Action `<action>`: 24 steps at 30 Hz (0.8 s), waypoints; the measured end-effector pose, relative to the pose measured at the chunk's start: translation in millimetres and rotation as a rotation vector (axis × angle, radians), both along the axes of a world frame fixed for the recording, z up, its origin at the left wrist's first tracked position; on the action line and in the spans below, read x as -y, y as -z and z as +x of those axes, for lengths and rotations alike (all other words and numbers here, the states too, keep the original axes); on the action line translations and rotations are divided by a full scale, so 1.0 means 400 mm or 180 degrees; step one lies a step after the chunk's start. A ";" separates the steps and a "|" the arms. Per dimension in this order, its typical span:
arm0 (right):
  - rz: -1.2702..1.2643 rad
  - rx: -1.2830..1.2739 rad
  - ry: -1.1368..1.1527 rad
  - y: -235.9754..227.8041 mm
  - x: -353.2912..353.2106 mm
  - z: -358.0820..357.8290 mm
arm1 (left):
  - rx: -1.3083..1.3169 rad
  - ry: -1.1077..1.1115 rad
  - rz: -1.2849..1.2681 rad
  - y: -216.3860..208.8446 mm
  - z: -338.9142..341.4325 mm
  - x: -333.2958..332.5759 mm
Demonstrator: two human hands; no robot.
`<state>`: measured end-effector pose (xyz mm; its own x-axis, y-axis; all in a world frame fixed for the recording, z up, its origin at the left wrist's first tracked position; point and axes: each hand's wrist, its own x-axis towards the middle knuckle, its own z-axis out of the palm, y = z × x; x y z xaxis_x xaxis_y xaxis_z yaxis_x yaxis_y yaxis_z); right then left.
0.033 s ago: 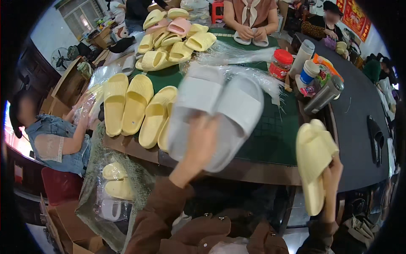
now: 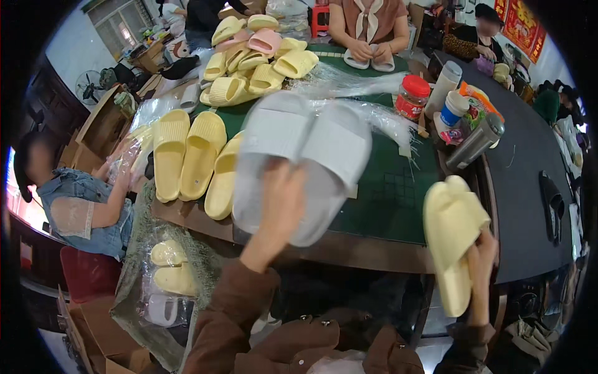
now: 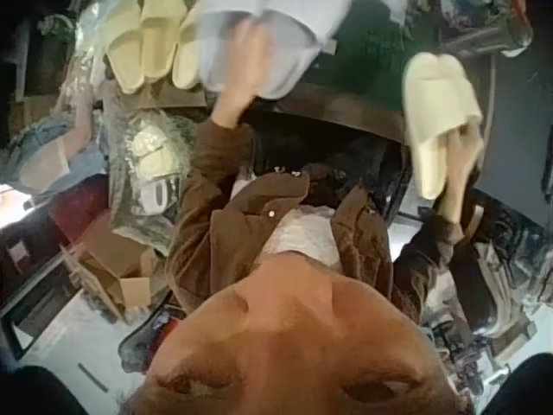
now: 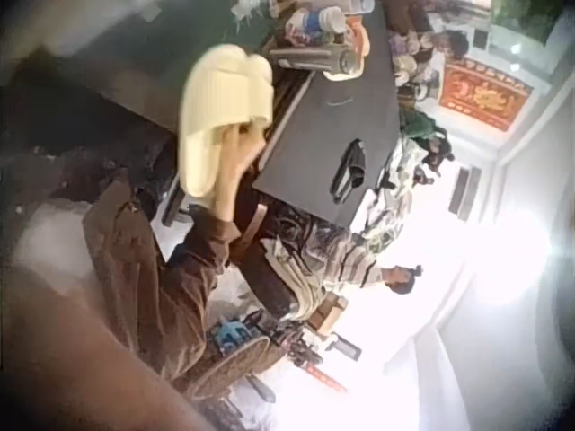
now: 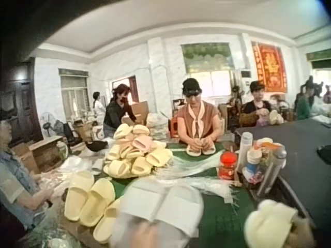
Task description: The person assembles plastic slippers by hand at a work table. They pick up pairs of yellow, white, and black slippers, insert a white elastic band into the slots on the top of each slipper, and then place the finished pairs onto a pile on the table.
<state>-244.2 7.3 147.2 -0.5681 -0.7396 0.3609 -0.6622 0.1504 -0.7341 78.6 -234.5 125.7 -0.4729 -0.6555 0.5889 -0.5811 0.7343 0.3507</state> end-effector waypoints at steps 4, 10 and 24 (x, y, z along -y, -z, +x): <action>0.0414 0.0077 0.0048 0.027 0.098 0.092 | 0.0495 -0.1244 -0.0702 -0.050 0.142 0.141; 0.0498 0.0131 0.0056 0.079 0.235 0.170 | 0.0665 -0.1781 -0.0637 0.051 0.346 0.307; 0.0372 0.0342 -0.0549 0.190 0.302 0.169 | 0.0218 -0.1607 -0.0611 0.087 0.282 0.233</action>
